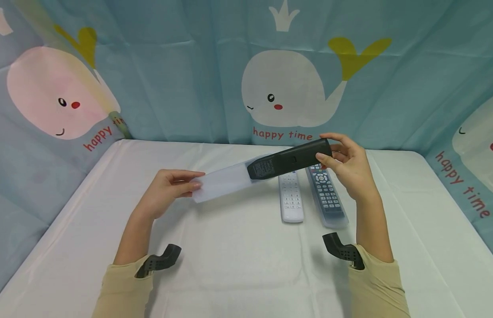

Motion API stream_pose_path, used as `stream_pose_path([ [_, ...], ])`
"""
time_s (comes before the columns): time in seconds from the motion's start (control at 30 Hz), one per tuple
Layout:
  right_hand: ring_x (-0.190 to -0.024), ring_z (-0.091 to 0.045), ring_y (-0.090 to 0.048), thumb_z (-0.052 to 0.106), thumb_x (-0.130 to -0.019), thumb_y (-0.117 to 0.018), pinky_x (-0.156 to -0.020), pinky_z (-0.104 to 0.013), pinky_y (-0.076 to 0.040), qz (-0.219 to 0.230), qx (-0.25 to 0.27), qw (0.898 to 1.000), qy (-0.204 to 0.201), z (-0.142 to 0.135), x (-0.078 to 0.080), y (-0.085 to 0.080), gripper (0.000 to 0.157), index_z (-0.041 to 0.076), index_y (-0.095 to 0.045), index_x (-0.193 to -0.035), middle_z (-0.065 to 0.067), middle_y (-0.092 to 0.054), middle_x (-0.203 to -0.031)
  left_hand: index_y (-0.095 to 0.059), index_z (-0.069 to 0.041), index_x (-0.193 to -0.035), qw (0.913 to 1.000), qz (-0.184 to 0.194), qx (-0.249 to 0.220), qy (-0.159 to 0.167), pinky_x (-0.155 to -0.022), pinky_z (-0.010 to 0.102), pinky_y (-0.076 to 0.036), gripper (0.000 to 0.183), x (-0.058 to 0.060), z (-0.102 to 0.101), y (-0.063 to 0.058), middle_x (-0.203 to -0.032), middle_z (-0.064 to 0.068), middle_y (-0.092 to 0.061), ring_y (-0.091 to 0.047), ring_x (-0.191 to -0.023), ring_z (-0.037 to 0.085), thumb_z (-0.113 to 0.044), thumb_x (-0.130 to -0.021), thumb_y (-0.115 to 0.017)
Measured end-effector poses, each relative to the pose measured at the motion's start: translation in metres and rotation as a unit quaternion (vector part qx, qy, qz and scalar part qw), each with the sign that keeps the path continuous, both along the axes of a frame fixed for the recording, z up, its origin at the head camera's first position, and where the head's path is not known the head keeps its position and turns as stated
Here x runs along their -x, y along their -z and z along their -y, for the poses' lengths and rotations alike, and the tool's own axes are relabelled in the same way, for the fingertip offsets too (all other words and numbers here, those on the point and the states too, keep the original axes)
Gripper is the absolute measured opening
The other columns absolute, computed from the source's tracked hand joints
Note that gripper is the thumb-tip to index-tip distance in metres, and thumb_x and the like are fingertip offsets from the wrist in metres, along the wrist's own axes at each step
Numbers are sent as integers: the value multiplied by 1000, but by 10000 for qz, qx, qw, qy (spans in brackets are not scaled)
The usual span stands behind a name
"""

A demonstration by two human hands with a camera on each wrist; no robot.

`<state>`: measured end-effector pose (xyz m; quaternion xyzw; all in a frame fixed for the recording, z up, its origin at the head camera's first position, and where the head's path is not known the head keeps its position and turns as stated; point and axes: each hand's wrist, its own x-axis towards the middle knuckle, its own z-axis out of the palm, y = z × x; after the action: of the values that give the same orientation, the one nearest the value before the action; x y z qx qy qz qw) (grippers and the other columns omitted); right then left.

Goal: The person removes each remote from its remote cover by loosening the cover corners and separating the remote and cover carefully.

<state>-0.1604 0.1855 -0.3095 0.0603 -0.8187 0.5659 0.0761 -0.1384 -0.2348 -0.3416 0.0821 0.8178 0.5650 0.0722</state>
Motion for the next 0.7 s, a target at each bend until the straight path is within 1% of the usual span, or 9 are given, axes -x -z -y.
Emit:
stream_pose_path([
  [0.17, -88, -9, -68, 5, -101, -71, -75, -18, -57, -5, 2, 10000, 41, 0, 0, 0, 54, 7, -55, -152, -16, -61, -122, -68, 7, -134, 10000, 59, -7, 34, -84, 21, -61, 38, 1, -2, 1, -132, 23, -67, -70, -98, 2, -6, -98, -74],
  [0.37, -91, -7, -69, 4, -100, -73, -77, -18, -58, -87, 36, 9999, 91, 3, 1, -1, 54, 9, -57, -151, -16, -64, -120, -67, 6, -135, 9996, 179, 62, 195, -86, 23, -61, 38, 2, -4, 4, -136, 24, -64, -70, -99, 6, -7, -100, -72],
  [0.57, -98, -5, -70, 3, -99, -74, -80, -18, -59, -223, 45, 9996, 183, 6, 0, -2, 52, 11, -61, -148, -19, -67, -124, -68, 4, -134, 9988, 232, 310, 293, -83, 23, -60, 37, 3, -11, 5, -136, 23, -66, -69, -98, 12, -10, -100, -72],
  [0.63, -98, -6, -70, 2, -98, -74, -81, -20, -61, -299, 64, 9994, 182, 8, 0, -1, 51, 10, -62, -147, -17, -69, -123, -69, 3, -134, 9983, 255, 422, 319, -81, 24, -59, 37, 3, -16, 6, -135, 22, -66, -69, -98, 14, -12, -100, -73],
  [0.7, -97, -5, -70, 1, -98, -73, -82, -21, -61, -383, 86, 9991, 158, 10, 0, -1, 49, 10, -63, -146, -18, -70, -122, -70, 2, -133, 9978, 259, 529, 314, -79, 24, -57, 37, 4, -19, 7, -134, 22, -66, -69, -97, 15, -12, -99, -74],
])
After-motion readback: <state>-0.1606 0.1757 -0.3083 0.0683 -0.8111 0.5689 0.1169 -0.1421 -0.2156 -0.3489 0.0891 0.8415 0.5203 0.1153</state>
